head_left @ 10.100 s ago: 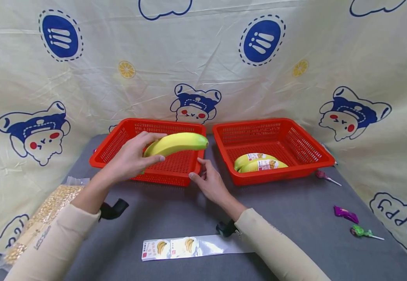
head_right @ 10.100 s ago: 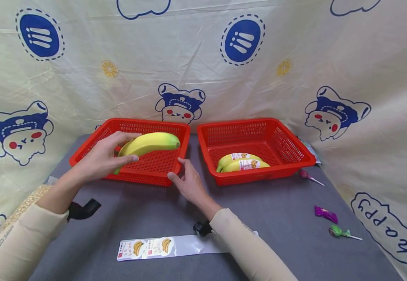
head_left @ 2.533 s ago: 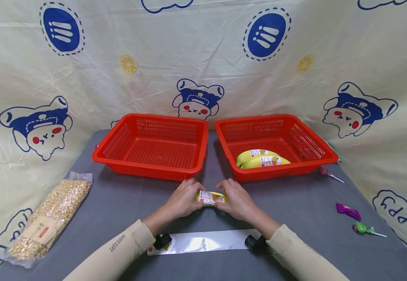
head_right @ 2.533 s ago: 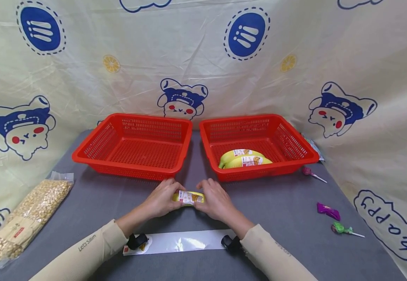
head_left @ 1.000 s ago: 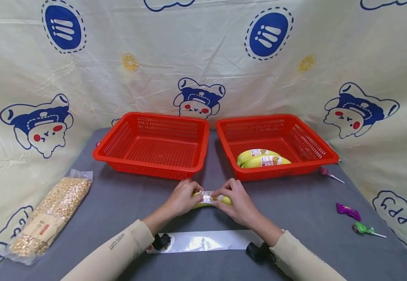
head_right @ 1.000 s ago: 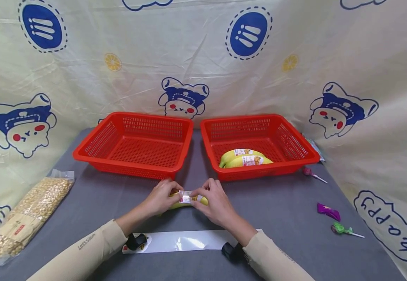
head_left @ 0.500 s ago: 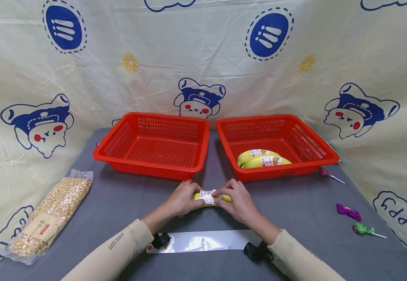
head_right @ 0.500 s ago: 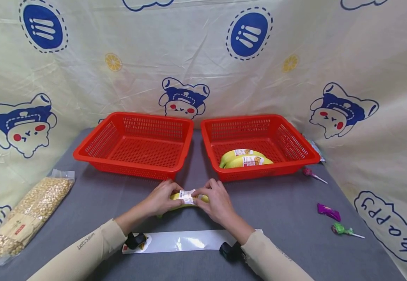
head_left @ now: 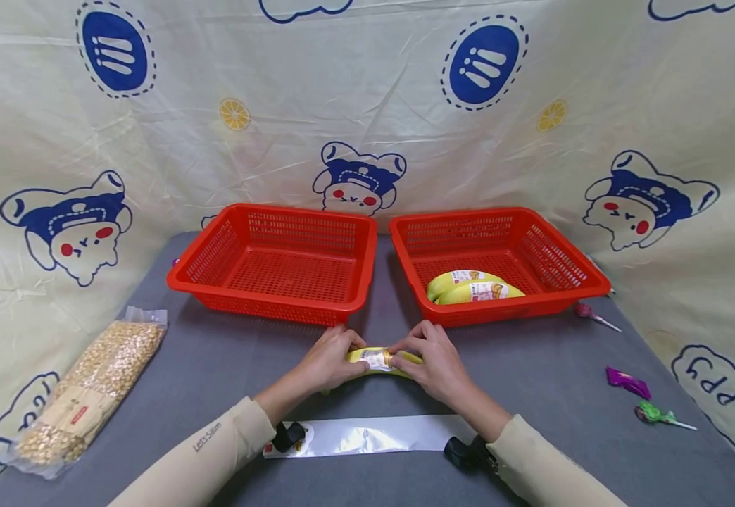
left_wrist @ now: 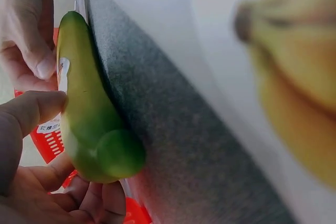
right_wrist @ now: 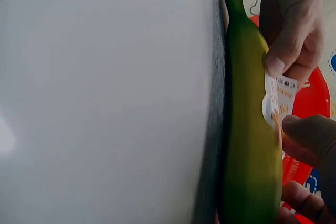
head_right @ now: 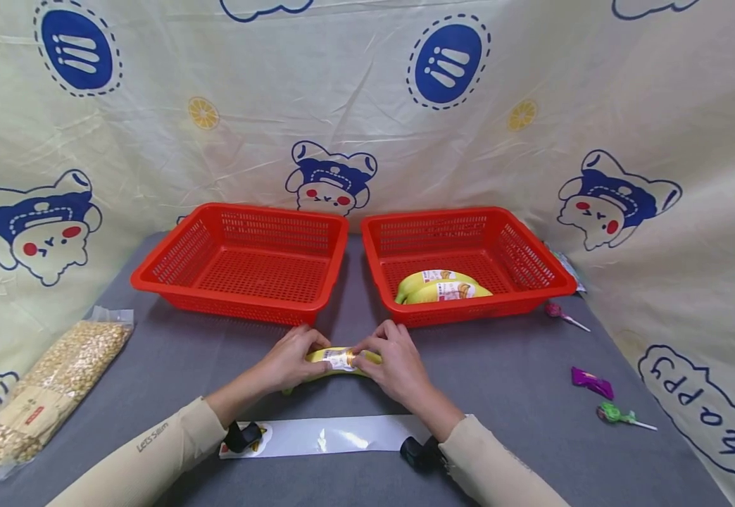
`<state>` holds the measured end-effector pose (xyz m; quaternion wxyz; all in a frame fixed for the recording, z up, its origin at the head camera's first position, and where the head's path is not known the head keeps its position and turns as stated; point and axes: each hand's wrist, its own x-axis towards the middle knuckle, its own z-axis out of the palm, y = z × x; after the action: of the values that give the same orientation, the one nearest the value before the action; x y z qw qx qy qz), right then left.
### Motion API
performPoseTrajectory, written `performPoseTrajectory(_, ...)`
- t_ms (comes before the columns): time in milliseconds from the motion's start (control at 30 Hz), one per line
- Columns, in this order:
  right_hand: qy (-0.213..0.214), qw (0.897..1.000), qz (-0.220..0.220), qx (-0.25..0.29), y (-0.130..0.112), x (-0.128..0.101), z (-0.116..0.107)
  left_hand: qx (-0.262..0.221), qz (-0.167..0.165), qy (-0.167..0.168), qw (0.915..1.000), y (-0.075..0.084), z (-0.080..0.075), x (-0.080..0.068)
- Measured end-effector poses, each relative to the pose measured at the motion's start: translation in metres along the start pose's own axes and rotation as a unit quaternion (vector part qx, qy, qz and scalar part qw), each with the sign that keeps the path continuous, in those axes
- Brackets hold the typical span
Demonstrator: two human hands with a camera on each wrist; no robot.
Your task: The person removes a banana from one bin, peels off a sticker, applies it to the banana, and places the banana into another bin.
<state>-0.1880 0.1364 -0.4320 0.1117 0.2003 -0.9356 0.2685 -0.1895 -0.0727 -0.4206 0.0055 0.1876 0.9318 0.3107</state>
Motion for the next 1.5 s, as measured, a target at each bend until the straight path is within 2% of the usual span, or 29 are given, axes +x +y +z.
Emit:
performPoseTrajectory(267,-0.018,1.000,-0.003,0.008,-0.009,0.012,0.008,0.000,0.002,-0.002,1.0000,-0.001,-0.002,0.000)
performPoseTrajectory(500,-0.018,0.999,-0.005,0.030,-0.008,0.007,0.008,-0.007,-0.005,0.001,1.0000,-0.002,-0.002,-0.001)
performPoseTrajectory(733,-0.056,0.998,0.008,0.035,-0.013,0.015,0.011,-0.002,-0.007,-0.010,0.9999,-0.002,-0.004,-0.001)
performPoseTrajectory(967,-0.063,0.996,0.043,0.040,-0.002,0.014,0.007,-0.004,-0.019,-0.015,0.9997,-0.002,-0.004,-0.001)
performPoseTrajectory(1100,-0.065,0.996,0.047,0.038,0.004,0.008,0.001,0.001,-0.020,-0.013,0.9997,0.000,-0.004,-0.001)
performPoseTrajectory(1200,-0.070,0.996,0.040,0.033,0.005,0.006,0.000,0.024,0.002,-0.003,0.9997,0.003,-0.004,-0.002)
performPoseTrajectory(1300,-0.070,0.996,0.039,0.029,0.005,0.005,-0.001,0.062,0.042,0.012,0.9971,0.008,-0.003,-0.003)
performPoseTrajectory(1400,-0.070,0.996,0.045,0.027,0.005,0.004,-0.001,0.110,0.091,0.032,0.9892,0.011,-0.001,-0.004)
performPoseTrajectory(1500,-0.071,0.996,0.046,0.025,0.006,0.004,0.000,0.166,0.124,0.057,0.9765,0.010,0.000,-0.007)
